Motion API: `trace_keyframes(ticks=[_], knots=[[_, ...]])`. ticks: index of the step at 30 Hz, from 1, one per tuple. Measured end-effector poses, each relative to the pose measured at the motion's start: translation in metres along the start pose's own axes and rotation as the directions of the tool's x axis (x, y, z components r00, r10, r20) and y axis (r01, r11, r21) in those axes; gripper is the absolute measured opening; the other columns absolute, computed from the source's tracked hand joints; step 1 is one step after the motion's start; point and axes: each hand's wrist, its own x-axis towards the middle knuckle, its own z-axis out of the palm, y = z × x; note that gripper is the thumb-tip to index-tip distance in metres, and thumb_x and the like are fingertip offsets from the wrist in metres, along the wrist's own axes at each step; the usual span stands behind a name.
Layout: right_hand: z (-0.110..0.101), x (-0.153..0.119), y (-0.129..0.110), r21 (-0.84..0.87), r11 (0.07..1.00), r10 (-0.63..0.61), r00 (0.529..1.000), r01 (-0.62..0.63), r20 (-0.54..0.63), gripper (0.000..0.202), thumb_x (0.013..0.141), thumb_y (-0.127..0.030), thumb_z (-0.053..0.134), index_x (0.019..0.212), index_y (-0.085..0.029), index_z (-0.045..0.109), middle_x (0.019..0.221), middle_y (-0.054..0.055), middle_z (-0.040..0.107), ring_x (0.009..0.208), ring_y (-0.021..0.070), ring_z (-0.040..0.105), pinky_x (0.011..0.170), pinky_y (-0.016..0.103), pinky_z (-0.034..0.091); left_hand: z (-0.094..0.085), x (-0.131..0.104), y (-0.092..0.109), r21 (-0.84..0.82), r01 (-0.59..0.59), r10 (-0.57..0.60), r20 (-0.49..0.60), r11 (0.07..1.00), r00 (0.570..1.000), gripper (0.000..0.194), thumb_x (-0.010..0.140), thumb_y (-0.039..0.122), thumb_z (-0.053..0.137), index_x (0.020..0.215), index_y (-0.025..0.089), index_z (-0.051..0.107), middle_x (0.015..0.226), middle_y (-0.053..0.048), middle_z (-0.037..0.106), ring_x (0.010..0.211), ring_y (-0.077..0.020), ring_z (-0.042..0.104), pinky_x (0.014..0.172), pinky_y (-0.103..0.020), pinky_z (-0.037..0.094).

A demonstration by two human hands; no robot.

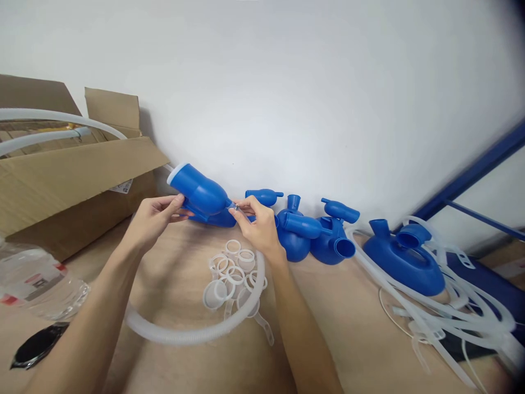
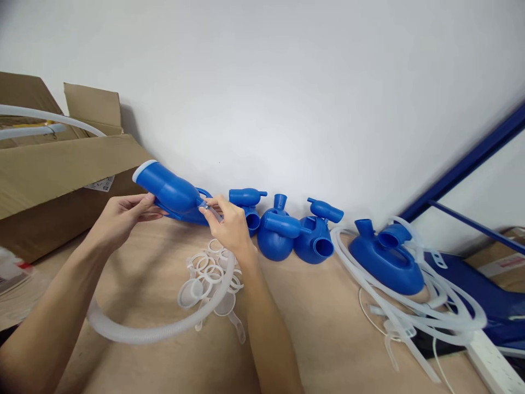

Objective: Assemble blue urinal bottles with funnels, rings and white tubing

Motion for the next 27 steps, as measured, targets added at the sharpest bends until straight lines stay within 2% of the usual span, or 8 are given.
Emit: trace_keyframes(ticks=[8, 12, 14, 16, 19, 21, 23, 27], knots=[[-0.018, 0.002, -0.005, 0.002, 1.0, 0.003, 0.996, -0.003, 0.085, 0.009, 0.095, -0.033, 0.07, 0.095, -0.024, 0.068, 0.105, 0.003, 0.082, 0.091, 0.0194, 0.079, 0.086, 0.033, 0.065, 0.003, 0.008, -0.003, -0.038, 0.061, -0.065, -0.106, 0.997, 0.992, 0.03, 0.078, 0.047, 0.069, 0.066, 0.02, 0.064, 0.066, -0.005, 0.071, 0.063, -0.0189, 0.067, 0.072, -0.033, 0.06], [-0.038, 0.003, -0.009, -0.068, 0.998, 0.009, 0.998, -0.004, 0.067, 0.009, 0.095, -0.033, 0.07, 0.096, -0.025, 0.068, 0.11, 0.003, 0.082, 0.097, 0.0222, 0.079, 0.087, 0.035, 0.065, -0.006, 0.005, -0.005, 0.102, 0.198, -0.208, 0.097, 0.975, 0.973, 0.034, 0.075, 0.051, 0.075, 0.068, 0.018, 0.073, 0.067, -0.009, 0.073, 0.063, -0.022, 0.068, 0.063, -0.032, 0.057], [-0.047, 0.003, -0.01, -0.103, 0.994, 0.036, 0.999, -0.033, 0.027, 0.009, 0.094, -0.034, 0.07, 0.096, -0.025, 0.069, 0.108, 0.004, 0.082, 0.095, 0.0231, 0.079, 0.084, 0.036, 0.066, -0.004, -0.002, -0.004, 0.276, 0.224, -0.309, 0.319, 0.935, 0.896, 0.037, 0.072, 0.054, 0.081, 0.067, 0.017, 0.077, 0.069, -0.012, 0.075, 0.067, -0.0246, 0.07, 0.063, -0.032, 0.056], [-0.052, 0.003, -0.01, -0.125, 0.991, 0.051, 0.999, -0.05, 0.008, 0.01, 0.094, -0.034, 0.071, 0.097, -0.025, 0.071, 0.105, 0.003, 0.082, 0.091, 0.0231, 0.079, 0.083, 0.036, 0.065, 0.003, -0.008, -0.005, 0.439, 0.146, -0.39, 0.54, 0.887, 0.746, 0.039, 0.074, 0.058, 0.08, 0.069, 0.02, 0.08, 0.076, -0.012, 0.077, 0.076, -0.0263, 0.072, 0.068, -0.031, 0.055], [-0.054, 0.002, -0.01, -0.172, 0.985, 0.033, 0.998, -0.022, 0.059, 0.008, 0.095, -0.033, 0.07, 0.098, -0.026, 0.073, 0.104, 0.002, 0.082, 0.093, 0.0231, 0.079, 0.081, 0.035, 0.063, 0.016, -0.01, -0.01, 0.518, -0.028, -0.405, 0.7, 0.855, 0.588, 0.042, 0.083, 0.063, 0.07, 0.075, 0.023, 0.081, 0.081, -0.008, 0.077, 0.082, -0.026, 0.071, 0.074, -0.03, 0.054], [-0.053, 0.002, -0.01, -0.203, 0.979, 0.02, 0.993, 0.004, 0.117, 0.008, 0.097, -0.033, 0.069, 0.1, -0.027, 0.073, 0.105, 0.001, 0.083, 0.094, 0.0229, 0.079, 0.079, 0.033, 0.061, 0.017, -0.008, -0.014, 0.532, -0.12, -0.356, 0.7, 0.838, 0.619, 0.044, 0.085, 0.064, 0.067, 0.072, 0.023, 0.078, 0.075, -0.006, 0.074, 0.076, -0.0245, 0.069, 0.07, -0.029, 0.052], [-0.052, 0.001, -0.01, -0.212, 0.977, 0.02, 0.988, 0.013, 0.151, 0.011, 0.099, -0.035, 0.067, 0.102, -0.027, 0.074, 0.107, 0.001, 0.083, 0.093, 0.0223, 0.079, 0.076, 0.031, 0.06, 0.009, -0.004, -0.015, 0.555, -0.127, -0.296, 0.607, 0.822, 0.738, 0.039, 0.078, 0.063, 0.075, 0.078, 0.023, 0.078, 0.078, -0.007, 0.074, 0.077, -0.0253, 0.069, 0.068, -0.029, 0.052], [-0.05, 0.002, -0.01, -0.176, 0.984, 0.021, 0.98, 0.014, 0.197, 0.013, 0.1, -0.036, 0.065, 0.104, -0.027, 0.075, 0.108, 0.001, 0.083, 0.093, 0.0217, 0.079, 0.08, 0.032, 0.06, -0.017, -0.003, -0.002, 0.34, 0.015, -0.15, 0.375, 0.94, 0.915, 0.077, 0.05, 0.05, 0.095, 0.121, 0.032, 0.073, 0.131, -0.011, 0.071, 0.113, -0.0366, 0.069, 0.081, -0.035, 0.06]])
